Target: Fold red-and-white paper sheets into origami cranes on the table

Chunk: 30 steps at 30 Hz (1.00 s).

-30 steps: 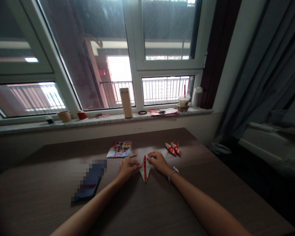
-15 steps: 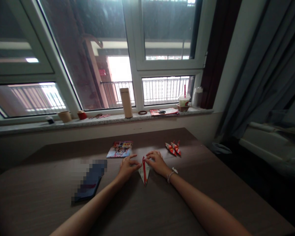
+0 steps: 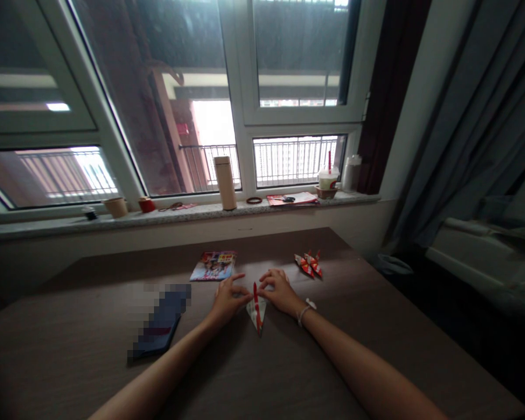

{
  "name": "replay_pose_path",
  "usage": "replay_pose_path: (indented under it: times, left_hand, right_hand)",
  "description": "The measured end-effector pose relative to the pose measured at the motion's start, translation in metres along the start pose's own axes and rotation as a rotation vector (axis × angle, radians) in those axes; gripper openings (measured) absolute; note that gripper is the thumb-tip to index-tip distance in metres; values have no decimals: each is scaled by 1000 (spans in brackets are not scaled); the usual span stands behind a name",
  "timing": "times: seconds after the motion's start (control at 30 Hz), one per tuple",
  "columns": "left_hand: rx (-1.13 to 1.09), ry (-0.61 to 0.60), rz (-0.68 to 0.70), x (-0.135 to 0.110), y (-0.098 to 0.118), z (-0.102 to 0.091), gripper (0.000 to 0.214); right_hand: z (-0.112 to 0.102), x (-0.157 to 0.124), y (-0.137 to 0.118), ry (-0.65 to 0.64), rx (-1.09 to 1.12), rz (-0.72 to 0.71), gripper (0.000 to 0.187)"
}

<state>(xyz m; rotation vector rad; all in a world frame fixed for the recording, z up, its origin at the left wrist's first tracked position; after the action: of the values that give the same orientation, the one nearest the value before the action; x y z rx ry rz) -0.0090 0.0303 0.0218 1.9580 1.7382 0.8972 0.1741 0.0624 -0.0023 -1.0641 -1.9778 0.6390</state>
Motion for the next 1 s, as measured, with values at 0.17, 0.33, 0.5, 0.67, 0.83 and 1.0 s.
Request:
replay_pose_path:
  times: [0.17, 0.33, 0.5, 0.67, 0.83, 1.0]
  left_hand:
    - [-40, 21, -6, 2, -1, -1, 6]
    - [-95, 17, -13, 4, -1, -2, 8]
    - [-179, 52, -12, 5, -4, -2, 11]
    - [-212, 69, -17, 5, -5, -1, 15]
    - [-142, 41, -12, 5, -5, 1, 12]
    - [-153, 51, -9, 5, -5, 0, 12]
  right_hand:
    - [-1, 0, 0, 11, 19, -3, 14]
    - [0, 0, 1, -2, 12, -3, 12]
    - [-1, 0, 0, -1, 4, 5, 16]
    - [-2, 0, -2, 20, 11, 13, 17]
    - [-2, 0, -2, 24, 6, 10, 15]
    - [0, 0, 0, 8, 1, 8, 14]
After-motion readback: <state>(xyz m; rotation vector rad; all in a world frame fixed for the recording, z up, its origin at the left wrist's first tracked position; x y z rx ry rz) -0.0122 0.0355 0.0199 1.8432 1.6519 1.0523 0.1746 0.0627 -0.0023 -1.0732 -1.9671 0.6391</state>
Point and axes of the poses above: each hand's wrist, its own x-axis towards the middle knuckle, its own z-axis out of the palm, y = z × x, the point moved 4 cm from there along x, towards the middle knuckle, and after that the axes turned 1 degree about -x, right-handed, at the moved point
